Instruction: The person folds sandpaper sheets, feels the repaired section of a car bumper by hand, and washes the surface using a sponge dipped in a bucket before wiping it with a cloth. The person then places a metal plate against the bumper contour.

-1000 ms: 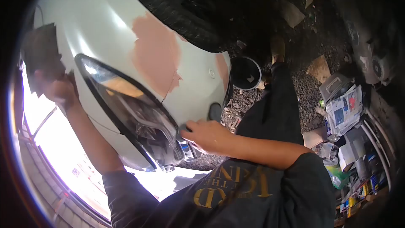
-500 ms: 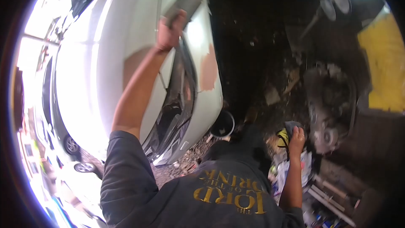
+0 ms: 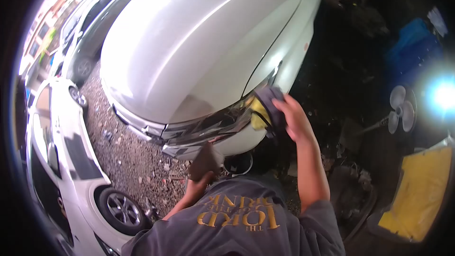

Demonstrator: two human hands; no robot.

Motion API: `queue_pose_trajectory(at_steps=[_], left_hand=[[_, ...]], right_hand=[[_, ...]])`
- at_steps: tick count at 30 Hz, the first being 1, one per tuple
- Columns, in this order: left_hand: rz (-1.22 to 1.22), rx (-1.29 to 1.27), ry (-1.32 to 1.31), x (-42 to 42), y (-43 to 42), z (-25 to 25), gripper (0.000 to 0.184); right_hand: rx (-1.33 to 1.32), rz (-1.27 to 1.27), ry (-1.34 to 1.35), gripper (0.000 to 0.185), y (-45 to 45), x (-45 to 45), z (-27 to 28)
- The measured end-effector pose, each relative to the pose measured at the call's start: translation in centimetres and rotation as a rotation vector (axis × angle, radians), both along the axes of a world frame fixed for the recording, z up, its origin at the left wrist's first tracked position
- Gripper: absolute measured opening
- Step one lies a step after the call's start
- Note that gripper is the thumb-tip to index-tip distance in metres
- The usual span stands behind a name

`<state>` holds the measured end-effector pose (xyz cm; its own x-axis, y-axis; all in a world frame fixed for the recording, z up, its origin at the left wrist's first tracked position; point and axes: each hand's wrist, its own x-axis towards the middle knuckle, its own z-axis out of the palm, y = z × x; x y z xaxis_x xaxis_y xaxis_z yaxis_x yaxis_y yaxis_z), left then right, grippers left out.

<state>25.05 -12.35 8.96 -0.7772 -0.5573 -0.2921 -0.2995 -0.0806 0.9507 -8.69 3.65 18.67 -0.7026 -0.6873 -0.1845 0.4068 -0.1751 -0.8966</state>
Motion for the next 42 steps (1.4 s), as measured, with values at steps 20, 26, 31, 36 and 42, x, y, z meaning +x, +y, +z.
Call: queue_pose_trajectory(at_steps=[20,26,31,36,42], left_hand=[[0.296,0.483,0.382,-9.8,12.5,4.0,0.027],[0.114,0.538,0.304,-14.4,14.8,2.8,0.015],[-0.519,-0.472,-0.085,-17.8,16.0,4.8,0.018],[-0.881,-0.716,0.126,-20.3,16.8,6.2,0.028],[-0.979,-0.584,-0.044,-21.1,15.3,9.9,0.054]], right_hand=[[0.434,0.267,-0.104,0.036,16.2,0.8,-20.9],[1.161,0.946,0.609,0.042,34.9,6.1,-33.5],[0.607,0.084,0.567,0.033,29.5,3.6,-15.9],[0.475,0.214,1.190,0.038,23.7,3.1,-1.5],[0.381,0.371,0.929,0.033,22.5,3.2,-3.5]])
